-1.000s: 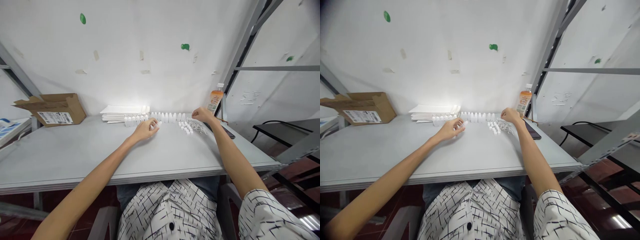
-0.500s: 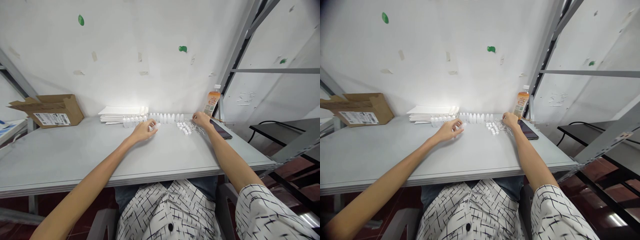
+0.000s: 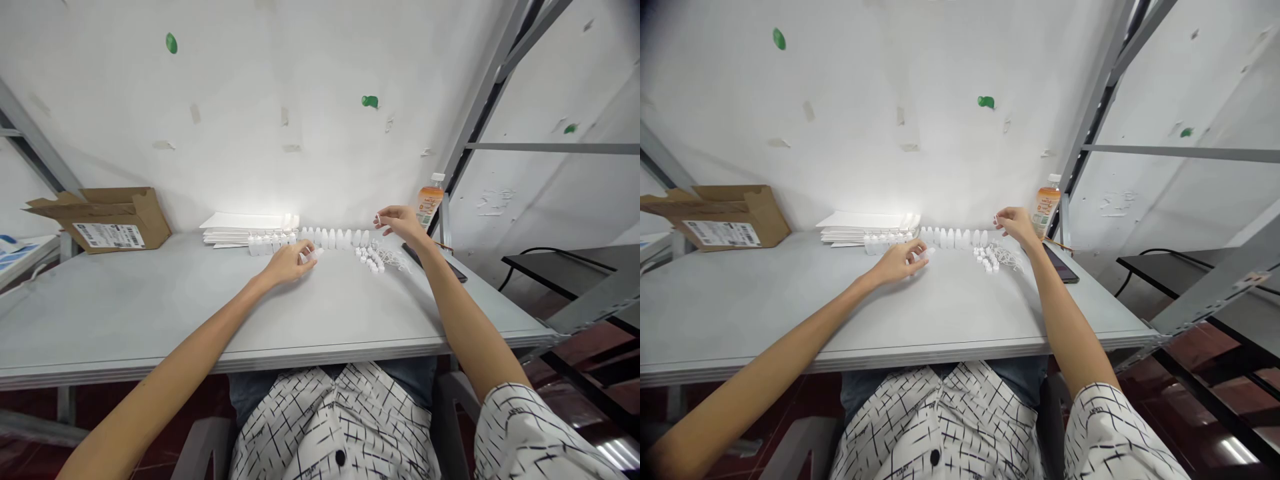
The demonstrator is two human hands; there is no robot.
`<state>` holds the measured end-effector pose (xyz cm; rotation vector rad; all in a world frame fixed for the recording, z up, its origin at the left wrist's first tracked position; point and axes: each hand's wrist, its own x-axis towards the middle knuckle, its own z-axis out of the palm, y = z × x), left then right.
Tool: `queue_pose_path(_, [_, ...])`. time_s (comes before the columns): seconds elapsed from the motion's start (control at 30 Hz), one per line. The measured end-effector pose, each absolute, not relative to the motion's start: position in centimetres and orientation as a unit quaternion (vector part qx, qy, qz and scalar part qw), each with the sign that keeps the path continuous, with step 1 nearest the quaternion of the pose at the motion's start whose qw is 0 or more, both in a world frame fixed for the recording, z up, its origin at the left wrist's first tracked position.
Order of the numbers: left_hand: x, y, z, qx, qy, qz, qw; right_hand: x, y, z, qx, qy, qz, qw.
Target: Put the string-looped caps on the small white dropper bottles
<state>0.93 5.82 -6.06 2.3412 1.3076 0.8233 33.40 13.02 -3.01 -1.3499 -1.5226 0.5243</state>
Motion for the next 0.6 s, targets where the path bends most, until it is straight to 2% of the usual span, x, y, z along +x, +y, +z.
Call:
queue_pose_path(0.1, [1.0,5.6,-5.9,0.822,0.461,0.288,0.167,31.1,11.5,-2.1,-0.454,-0.66,0.317,0.508])
queue_pose_path(0.27, [1.2,5.4,-5.7,0.821,0.452,0.299,0.181,27.5,9.2,-1.8,-0.361,-0.702,0.421,0.446])
queue_pose_path(0.6, [1.4,5.3,-5.9,0.822,0.443,0.302,0.191,24.6,8.1,-3.1,-0.341,-0.751,0.443,0.35])
